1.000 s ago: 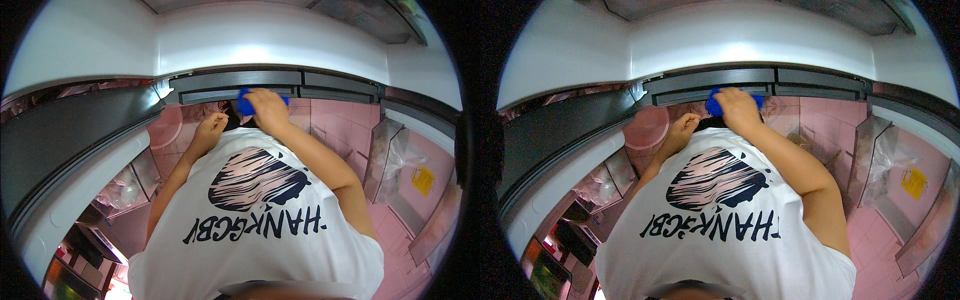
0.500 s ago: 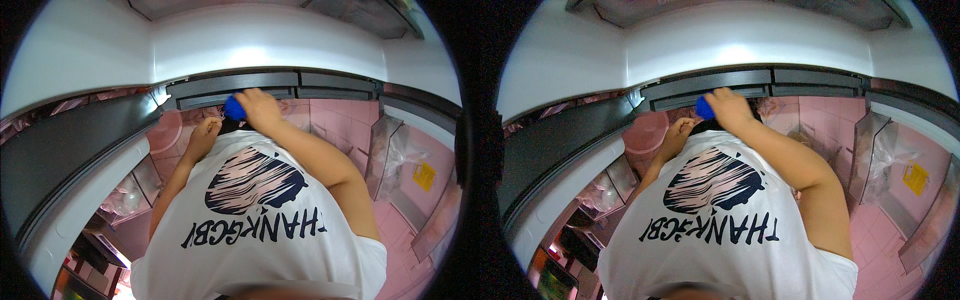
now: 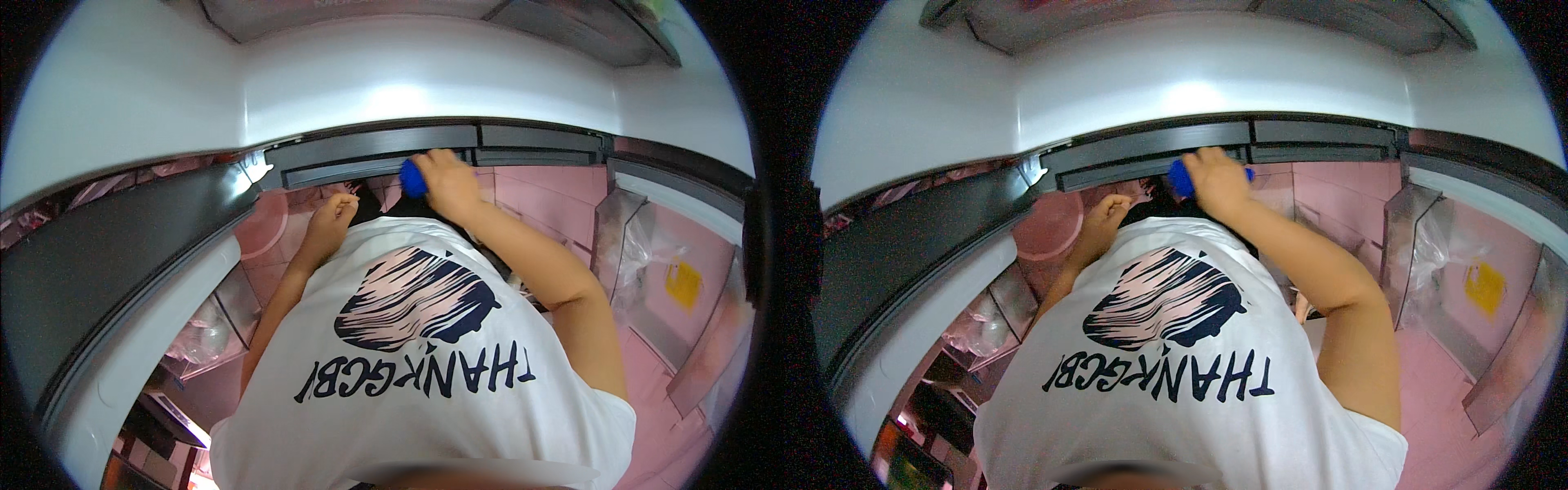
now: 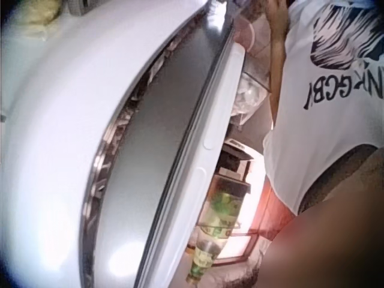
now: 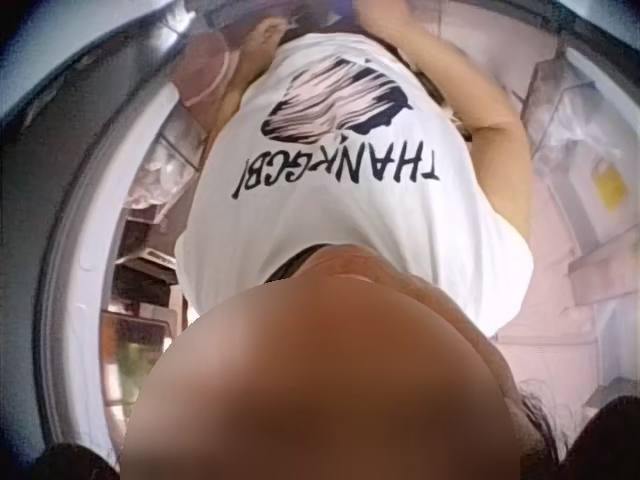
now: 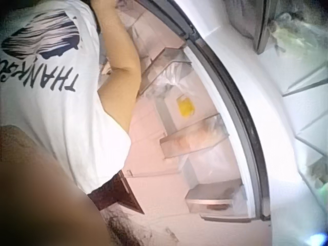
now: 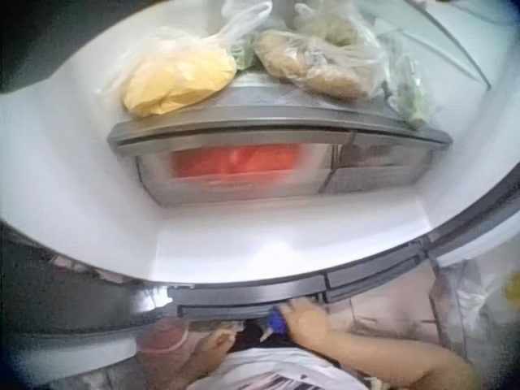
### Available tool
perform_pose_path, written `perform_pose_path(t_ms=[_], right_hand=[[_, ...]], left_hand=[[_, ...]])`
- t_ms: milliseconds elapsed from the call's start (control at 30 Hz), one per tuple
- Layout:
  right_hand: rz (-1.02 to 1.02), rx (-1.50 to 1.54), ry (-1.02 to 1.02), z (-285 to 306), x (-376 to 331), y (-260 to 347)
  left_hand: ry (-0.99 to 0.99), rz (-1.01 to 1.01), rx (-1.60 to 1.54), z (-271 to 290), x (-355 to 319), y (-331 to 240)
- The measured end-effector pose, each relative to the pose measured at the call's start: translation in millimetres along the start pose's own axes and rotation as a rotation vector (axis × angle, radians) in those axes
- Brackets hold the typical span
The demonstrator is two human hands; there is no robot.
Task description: The person cleans the interior of a refrigerator using a blue cloth. They wipe the shelves and walls, move packaged food items aside to reach different areas, and clean the door compartments and drawers.
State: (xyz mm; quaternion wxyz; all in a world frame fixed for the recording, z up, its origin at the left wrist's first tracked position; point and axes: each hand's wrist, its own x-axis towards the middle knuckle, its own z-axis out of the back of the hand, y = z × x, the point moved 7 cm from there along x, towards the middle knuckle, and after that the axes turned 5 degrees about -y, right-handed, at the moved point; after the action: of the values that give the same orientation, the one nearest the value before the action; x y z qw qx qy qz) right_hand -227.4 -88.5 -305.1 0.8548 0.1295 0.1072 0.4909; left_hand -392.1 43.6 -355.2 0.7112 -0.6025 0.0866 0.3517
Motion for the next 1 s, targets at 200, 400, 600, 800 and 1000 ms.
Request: perform_pose_path(t_ms=[200, 400, 600, 800, 1000], right_hand=[[0.149, 0.141, 0.053, -27.8, 39.5, 74.0], [0.235, 0.438, 0.118, -25.5, 54.4, 97.9], [0.076, 0.703, 0.150, -5.7, 30.4, 65.3], [0.070, 0.791, -0.088, 58.3, 9.3, 25.8], [-0.140, 0.824, -0.406, 127.5, -16.6, -44.8]], left_hand=[[-0.014, -0.091, 0.034, -0.4, 6.5, 4.5], [-0.004, 0.109, 0.203, 11.2, 9.5, 29.9], [-0.063, -0.122, 0.027, -2.1, 9.0, 2.3], [0.025, -0.183, -0.148, -34.0, 18.7, -47.0], [0.063, -0.330, -0.140, -51.5, 42.3, -136.0]])
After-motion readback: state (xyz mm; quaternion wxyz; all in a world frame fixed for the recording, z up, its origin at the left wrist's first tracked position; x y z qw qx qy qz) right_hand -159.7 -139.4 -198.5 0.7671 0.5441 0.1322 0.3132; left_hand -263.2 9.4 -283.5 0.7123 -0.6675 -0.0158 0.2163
